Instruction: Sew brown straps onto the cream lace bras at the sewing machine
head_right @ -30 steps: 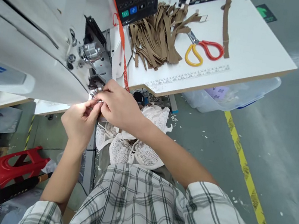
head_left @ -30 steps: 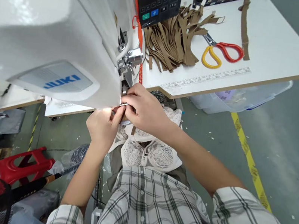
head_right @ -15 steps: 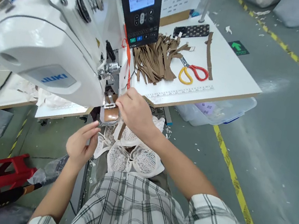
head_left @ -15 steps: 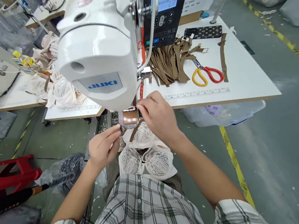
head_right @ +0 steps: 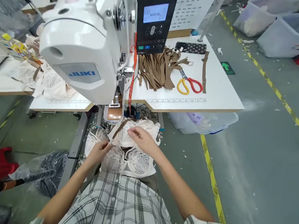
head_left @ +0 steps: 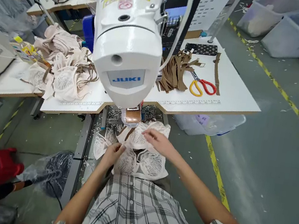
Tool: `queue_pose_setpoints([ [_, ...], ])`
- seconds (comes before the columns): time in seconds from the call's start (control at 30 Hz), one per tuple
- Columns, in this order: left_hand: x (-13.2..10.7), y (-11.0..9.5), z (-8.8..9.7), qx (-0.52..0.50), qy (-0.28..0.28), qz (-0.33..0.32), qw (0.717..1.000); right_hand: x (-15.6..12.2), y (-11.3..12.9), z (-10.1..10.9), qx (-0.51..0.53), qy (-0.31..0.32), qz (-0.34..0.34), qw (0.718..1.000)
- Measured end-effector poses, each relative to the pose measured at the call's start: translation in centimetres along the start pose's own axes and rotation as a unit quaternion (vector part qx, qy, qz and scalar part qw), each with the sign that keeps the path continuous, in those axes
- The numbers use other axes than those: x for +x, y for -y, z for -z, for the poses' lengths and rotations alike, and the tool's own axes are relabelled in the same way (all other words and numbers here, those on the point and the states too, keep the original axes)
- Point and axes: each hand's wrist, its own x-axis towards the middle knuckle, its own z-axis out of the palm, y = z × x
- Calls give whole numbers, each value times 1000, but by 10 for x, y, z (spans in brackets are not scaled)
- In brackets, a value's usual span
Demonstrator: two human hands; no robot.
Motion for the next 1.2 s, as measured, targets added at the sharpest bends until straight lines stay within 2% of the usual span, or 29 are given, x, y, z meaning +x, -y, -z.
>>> queue_pose_setpoints([
  [0.07,-9,-25,6,-22,23,-22,999,-11,0,-15,-32,111,13,993],
  [0.1,-14,-39,9,-31,37,-36,998,-15,2,-20,-37,141,32,989],
  [0.17,-23,-70,12,-44,64,-68,995,-21,13,-26,4,159,80,984],
  [0.27,-32,-110,13,-59,89,-111,988,-29,40,-22,138,94,94,982],
  [0.37,-31,-134,15,-59,76,-121,988,-32,66,-9,179,-25,61,982],
  [0.47,-24,-141,20,-37,32,-131,990,-20,82,5,168,-132,75,974],
  [0.6,-10,-137,29,45,-107,-186,976,20,86,11,168,-186,98,963],
  [0.67,-3,-134,34,114,-161,-225,954,42,84,11,163,-203,116,959],
  [0.83,8,-130,47,284,-190,-278,898,73,82,16,90,-209,152,962],
  [0.97,5,-137,38,364,-290,-325,823,83,83,30,13,-193,204,960],
  [1.03,2,-141,25,380,-299,-339,807,88,83,34,-5,-191,224,956],
  [1.13,1,-144,9,409,-273,-334,805,92,84,36,-33,-195,243,950],
  [1.2,2,-143,4,425,-265,-322,804,94,85,36,-45,-195,246,948],
])
